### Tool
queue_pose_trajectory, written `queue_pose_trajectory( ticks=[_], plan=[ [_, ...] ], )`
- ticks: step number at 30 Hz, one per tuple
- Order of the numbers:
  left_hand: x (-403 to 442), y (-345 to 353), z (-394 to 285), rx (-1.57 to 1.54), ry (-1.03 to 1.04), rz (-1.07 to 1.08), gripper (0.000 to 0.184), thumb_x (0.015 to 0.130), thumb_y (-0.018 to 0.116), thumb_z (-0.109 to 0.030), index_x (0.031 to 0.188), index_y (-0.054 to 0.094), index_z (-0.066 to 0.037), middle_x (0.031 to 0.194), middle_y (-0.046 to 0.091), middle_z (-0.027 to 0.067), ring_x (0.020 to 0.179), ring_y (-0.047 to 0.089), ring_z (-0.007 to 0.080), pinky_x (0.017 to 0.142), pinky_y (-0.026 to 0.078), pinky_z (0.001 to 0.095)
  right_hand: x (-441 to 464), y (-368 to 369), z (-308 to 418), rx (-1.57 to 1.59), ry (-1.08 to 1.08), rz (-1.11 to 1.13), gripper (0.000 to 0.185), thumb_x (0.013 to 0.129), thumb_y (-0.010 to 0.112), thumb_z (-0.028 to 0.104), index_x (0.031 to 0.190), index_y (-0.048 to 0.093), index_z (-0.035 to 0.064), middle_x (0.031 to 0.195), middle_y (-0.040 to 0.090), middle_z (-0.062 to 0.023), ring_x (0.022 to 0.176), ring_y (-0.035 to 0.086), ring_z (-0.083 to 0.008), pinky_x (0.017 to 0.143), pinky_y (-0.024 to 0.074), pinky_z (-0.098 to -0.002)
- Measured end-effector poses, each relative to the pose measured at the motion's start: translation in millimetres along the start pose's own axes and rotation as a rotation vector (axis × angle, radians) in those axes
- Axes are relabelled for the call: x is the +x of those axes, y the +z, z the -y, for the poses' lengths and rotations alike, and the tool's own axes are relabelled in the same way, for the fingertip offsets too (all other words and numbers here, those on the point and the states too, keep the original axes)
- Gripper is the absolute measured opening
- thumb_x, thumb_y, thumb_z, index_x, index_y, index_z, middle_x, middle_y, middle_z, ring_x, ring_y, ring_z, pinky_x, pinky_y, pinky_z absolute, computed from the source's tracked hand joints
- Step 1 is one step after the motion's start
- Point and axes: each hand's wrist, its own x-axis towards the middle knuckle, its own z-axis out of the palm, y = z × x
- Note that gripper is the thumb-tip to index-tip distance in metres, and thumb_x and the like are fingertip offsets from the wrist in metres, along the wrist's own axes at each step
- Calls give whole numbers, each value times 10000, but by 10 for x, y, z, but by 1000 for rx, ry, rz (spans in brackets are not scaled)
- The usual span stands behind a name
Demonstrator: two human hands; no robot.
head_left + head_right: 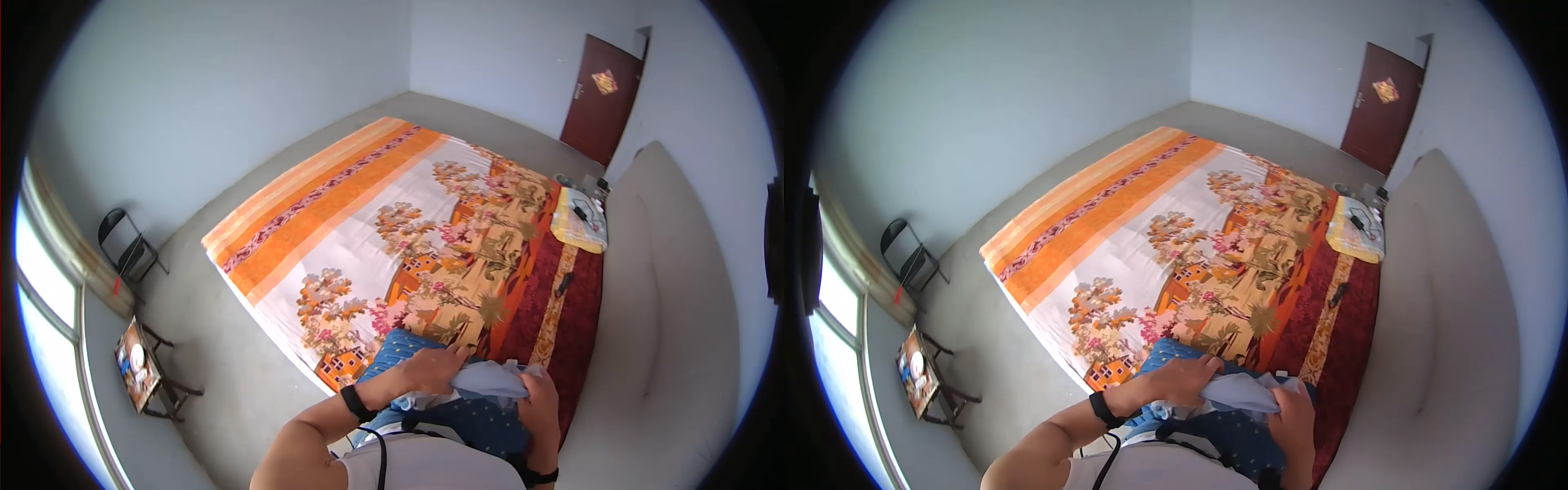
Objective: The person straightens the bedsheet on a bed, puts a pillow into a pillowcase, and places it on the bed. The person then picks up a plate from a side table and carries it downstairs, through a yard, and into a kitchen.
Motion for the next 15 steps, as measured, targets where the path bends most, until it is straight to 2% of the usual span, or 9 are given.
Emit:
queue_pose_trajectory(
  ticks=[1, 3, 4, 6, 9, 10, 12, 13, 15],
  plan=[
    [3, 37, 59, 44, 21, -110, 537, 633, 694, -138, 1088, 426, -38, 968, 514, 161, 925, 556, 350, 790, 449, 424, 6, -41, 38, 1, -31, 25, 251, 660, 556, 90, 896, 580, 10, 881, 597, -190, 870, 585, -343, 909, 393, -447],
    [-5, 23, 179, 105, 14, -224, 532, 631, 687, -127, 1090, 431, -42, 965, 518, 155, 931, 555, 340, 790, 449, 419, -18, -98, 73, 21, -8, -80, 188, 681, 540, 84, 841, 577, -8, 741, 561, -195, 717, 591, -329, 799, 453, -403],
    [-22, -18, 238, 179, 35, -316, 528, 628, 680, -115, 1091, 437, -46, 963, 521, 150, 936, 554, 330, 789, 449, 414, -29, -189, 105, 23, -33, -59, 188, 681, 540, 84, 841, 577, -8, 741, 561, -195, 717, 591, -329, 799, 453, -403],
    [-99, -116, 322, 197, -10, -409, 474, 639, 659, -107, 1068, 465, -58, 973, 528, 136, 948, 554, 317, 791, 448, 400, -54, -398, 148, 234, 220, 58, 175, 712, 504, 71, 846, 579, -13, 723, 536, -196, 688, 584, -303, 717, 465, -380],
    [-232, -319, 370, 162, 22, -563, 383, 702, 615, -91, 1072, 517, -68, 1012, 546, 103, 980, 545, 300, 825, 446, 400, -70, -516, 110, 244, 316, 69, 219, 767, 490, 97, 908, 571, -51, 753, 570, -165, 702, 547, -204, 679, 431, -340],
    [-281, -377, 361, 155, 9, -573, 383, 702, 615, -91, 1072, 517, -68, 1012, 546, 103, 980, 545, 300, 825, 446, 400, -79, -535, 46, 237, 307, 82, 219, 767, 490, 97, 908, 571, -51, 753, 570, -165, 702, 547, -204, 679, 431, -340],
    [-358, -514, 302, 202, 92, -762, 387, 735, 582, -57, 1120, 538, -66, 1088, 549, 89, 1043, 523, 285, 886, 429, 392, -70, -576, -137, 288, 245, 115, 288, 799, 450, 101, 1013, 568, -51, 880, 591, -190, 847, 565, -240, 790, 422, -343],
    [-418, -599, 229, 254, 89, -766, 380, 764, 572, -71, 1143, 551, -65, 1165, 538, 76, 1104, 494, 275, 935, 405, 385, -37, -588, -220, 287, 238, 120, 288, 799, 450, 101, 1013, 568, -51, 880, 591, -190, 847, 565, -240, 790, 422, -343],
    [-470, -655, 203, 292, 124, -668, 378, 777, 576, -104, 1152, 544, -66, 1179, 535, 73, 1119, 485, 275, 941, 402, 387, 14, -579, -253, 249, 215, -73, 353, 782, 419, 71, 1091, 554, -35, 1082, 537, -211, 1047, 512, -279, 928, 358, -351]
  ],
)
